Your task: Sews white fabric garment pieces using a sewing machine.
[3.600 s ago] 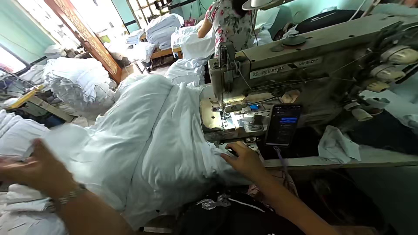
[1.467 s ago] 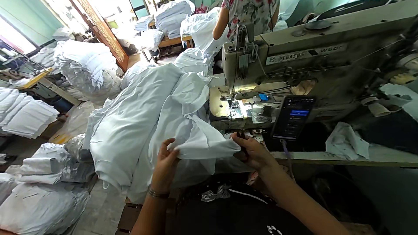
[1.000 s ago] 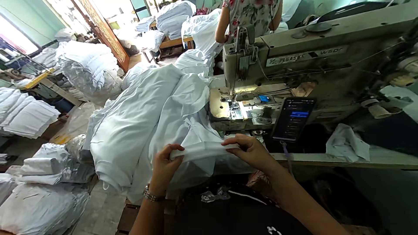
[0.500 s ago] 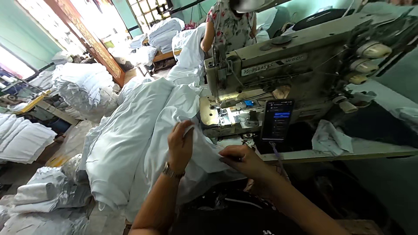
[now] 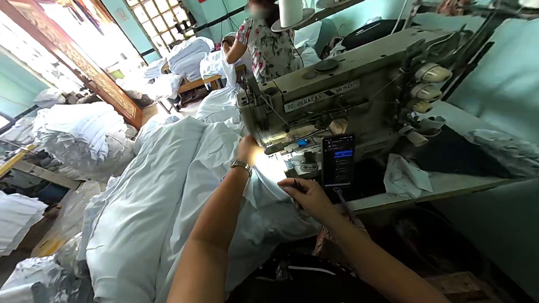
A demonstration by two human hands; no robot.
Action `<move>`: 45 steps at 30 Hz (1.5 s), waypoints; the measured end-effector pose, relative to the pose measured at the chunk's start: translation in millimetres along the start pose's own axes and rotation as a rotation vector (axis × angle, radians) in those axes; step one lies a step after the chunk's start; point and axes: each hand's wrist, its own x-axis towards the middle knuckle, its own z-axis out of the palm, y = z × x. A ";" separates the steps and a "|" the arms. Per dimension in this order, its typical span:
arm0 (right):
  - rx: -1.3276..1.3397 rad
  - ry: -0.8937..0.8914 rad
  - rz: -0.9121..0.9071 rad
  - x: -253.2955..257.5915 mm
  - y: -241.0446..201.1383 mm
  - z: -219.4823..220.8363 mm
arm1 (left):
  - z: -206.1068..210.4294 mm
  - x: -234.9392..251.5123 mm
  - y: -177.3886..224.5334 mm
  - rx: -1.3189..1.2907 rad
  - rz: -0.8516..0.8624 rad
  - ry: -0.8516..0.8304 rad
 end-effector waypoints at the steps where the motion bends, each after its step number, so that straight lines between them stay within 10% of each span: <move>1: 0.007 0.016 -0.005 -0.3 1.1 0.9 | 0.2 -4.1 0.5 -0.001 0.018 0.008; 17: -0.022 0.025 0.005 24.7 1.5 9.1 | -8.2 35.7 6.2 0.094 0.134 -0.011; 25: -0.216 0.230 -0.212 -10.8 21.6 15.5 | -46.8 -79.6 -59.7 0.260 0.079 0.102; 29: -0.670 -0.144 -0.121 -28.9 37.7 40.5 | -33.0 -118.3 -90.9 0.485 -0.093 0.064; 39: -0.754 -0.285 -0.206 -7.4 41.6 55.5 | -46.0 -26.3 -108.9 0.451 0.158 0.244; 45: -0.494 0.148 -0.556 8.5 4.8 -0.6 | -60.9 -45.0 -67.3 0.427 0.536 0.281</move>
